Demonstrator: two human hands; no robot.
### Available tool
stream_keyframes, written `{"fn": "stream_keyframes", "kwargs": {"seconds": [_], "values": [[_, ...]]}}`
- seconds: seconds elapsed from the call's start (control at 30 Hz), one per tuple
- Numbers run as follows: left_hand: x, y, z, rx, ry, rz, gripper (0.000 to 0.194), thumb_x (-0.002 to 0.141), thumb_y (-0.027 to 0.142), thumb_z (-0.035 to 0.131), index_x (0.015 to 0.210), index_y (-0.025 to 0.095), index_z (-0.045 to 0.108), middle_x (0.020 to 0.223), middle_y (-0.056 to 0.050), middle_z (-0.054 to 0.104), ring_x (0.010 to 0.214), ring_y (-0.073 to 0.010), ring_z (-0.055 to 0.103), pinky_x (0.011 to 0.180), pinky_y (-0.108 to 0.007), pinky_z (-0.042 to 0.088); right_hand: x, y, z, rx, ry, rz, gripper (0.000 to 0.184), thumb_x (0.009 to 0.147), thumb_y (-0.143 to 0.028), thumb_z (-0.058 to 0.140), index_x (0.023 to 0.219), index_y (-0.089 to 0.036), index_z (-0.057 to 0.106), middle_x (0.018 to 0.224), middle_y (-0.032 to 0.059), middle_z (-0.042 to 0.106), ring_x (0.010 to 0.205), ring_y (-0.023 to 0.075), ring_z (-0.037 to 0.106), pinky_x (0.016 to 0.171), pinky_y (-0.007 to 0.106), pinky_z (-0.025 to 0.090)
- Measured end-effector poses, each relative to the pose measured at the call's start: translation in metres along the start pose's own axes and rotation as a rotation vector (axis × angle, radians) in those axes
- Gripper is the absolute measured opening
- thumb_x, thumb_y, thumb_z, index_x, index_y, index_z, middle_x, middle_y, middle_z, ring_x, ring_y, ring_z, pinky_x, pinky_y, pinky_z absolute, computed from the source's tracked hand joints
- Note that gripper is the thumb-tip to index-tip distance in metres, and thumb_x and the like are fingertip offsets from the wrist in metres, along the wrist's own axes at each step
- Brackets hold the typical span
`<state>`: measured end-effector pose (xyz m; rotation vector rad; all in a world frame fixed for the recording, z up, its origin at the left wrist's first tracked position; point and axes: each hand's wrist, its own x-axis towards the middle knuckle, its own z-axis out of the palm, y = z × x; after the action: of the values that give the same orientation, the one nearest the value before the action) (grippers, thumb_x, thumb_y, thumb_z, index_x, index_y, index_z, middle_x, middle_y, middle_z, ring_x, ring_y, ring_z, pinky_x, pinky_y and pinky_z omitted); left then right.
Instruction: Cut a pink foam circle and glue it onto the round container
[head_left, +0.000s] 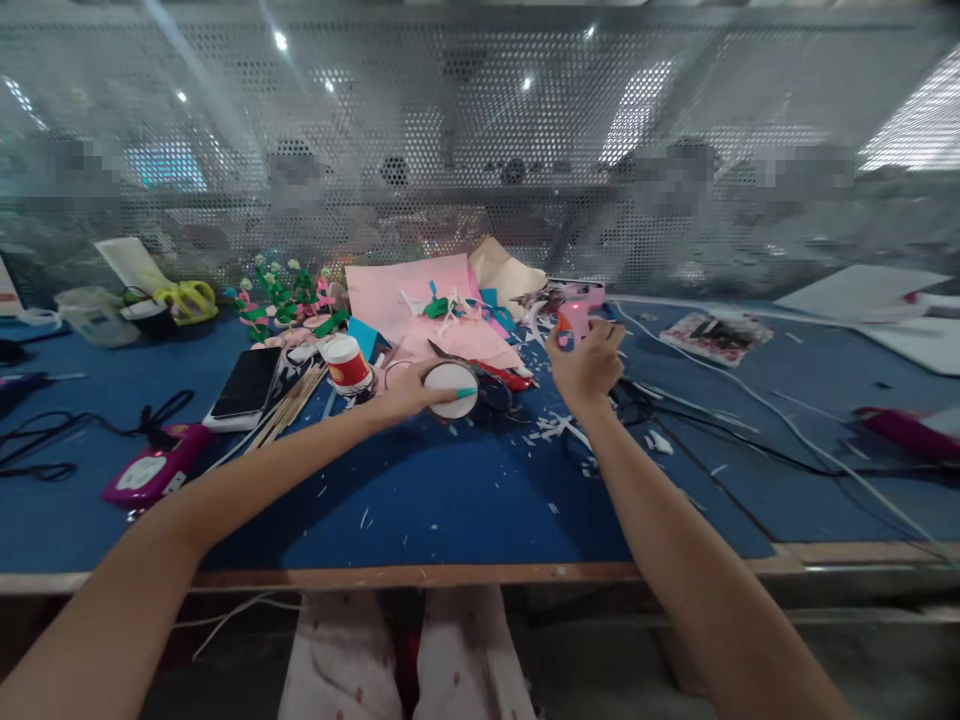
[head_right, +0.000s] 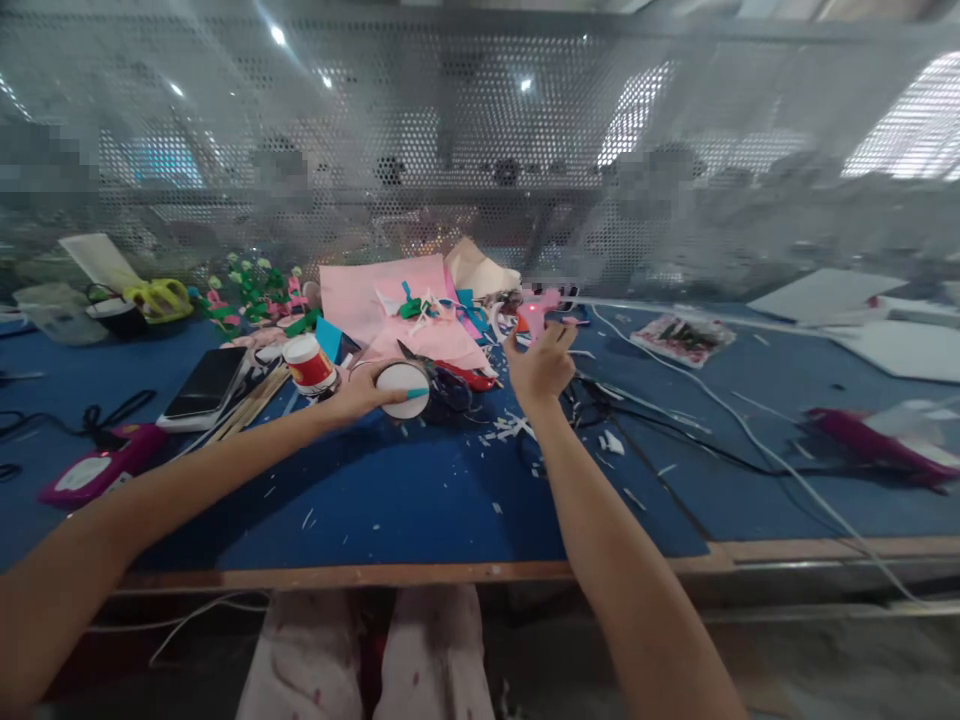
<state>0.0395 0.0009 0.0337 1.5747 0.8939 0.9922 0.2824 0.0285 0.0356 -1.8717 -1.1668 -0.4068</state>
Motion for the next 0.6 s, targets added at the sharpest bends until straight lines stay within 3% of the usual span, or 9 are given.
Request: {"fn": "stream_keyframes", "kwargs": {"seconds": [0.17,0.33,0.47,0.6], "values": [[0.043,0.020,0.031,-0.168,-0.165,-0.089,0.061,0.068,0.011,0.070,0.126,0.019,0.054,0.108,-0.009,0.068,0.074,-0.0141,0.064,0.057,-0.026,0.058,-0.006,-0.005,0.002,0.105,-0.047,0.051,0.044,0.079,-0.045,0.052,0.106,-0.010,0.048,0.111,0.0216,0.052,0.098,0.0344,0.057,0.075,0.048,0.049],[0.075,0.019,0.056,-0.316,-0.320,-0.166,0.054,0.072,0.008,0.068,0.124,0.013,0.054,0.084,-0.006,0.070,0.057,-0.0114,0.063,0.048,-0.022,0.054,-0.010,-0.009,0.001,0.109,-0.113,0.036,0.036,0.082,-0.043,0.049,0.104,-0.015,0.045,0.112,0.0183,0.049,0.091,0.0310,0.061,0.072,0.045,0.050],[0.081,0.015,0.065,-0.411,-0.235,-0.165,0.034,0.073,0.007,0.066,0.107,0.011,0.061,0.074,-0.004,0.069,0.053,-0.0106,0.062,0.048,-0.021,0.052,-0.007,-0.008,0.000,0.103,-0.113,0.060,0.037,0.083,-0.043,0.048,0.107,-0.014,0.044,0.115,0.0206,0.048,0.093,0.0325,0.060,0.073,0.045,0.049],[0.085,0.009,0.065,-0.411,-0.162,-0.192,0.025,0.076,0.006,0.062,0.101,0.011,0.063,0.079,-0.007,0.071,0.060,-0.0125,0.064,0.055,-0.024,0.054,-0.001,-0.001,-0.002,0.121,-0.010,0.119,0.045,0.082,-0.045,0.051,0.111,-0.011,0.042,0.118,0.0250,0.045,0.105,0.0371,0.054,0.074,0.048,0.049]]}}
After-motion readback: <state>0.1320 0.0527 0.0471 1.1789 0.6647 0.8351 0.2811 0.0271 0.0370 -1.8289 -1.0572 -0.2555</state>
